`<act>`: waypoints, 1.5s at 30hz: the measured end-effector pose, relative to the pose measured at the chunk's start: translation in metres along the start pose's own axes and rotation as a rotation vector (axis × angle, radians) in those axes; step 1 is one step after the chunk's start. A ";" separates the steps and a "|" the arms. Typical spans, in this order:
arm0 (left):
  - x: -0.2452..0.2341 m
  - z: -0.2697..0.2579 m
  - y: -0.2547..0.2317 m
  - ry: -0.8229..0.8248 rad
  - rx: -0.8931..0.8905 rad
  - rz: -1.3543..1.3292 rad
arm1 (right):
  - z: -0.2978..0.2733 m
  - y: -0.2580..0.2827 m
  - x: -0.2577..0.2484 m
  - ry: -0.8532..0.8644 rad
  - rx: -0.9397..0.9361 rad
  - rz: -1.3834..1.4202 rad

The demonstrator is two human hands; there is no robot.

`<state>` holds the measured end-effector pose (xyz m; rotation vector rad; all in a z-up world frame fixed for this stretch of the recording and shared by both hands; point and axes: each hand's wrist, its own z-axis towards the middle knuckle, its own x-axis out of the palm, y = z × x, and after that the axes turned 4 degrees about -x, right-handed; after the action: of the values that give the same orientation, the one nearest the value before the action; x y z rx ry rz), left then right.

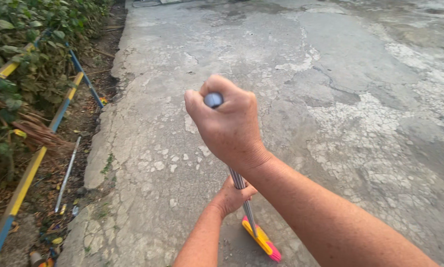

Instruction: The person sweeps an outdoor concrete area using a broom to collect dust and debris.

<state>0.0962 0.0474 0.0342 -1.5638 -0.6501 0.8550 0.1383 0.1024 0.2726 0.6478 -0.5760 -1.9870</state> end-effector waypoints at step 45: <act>-0.098 -0.090 -0.021 -0.300 -0.004 -0.015 | 0.005 0.092 0.087 0.037 -0.445 0.041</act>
<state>0.1143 -0.0792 0.0760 -1.4443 -0.8770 1.0885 0.1565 -0.0147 0.3158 0.3916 -0.1115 -1.9700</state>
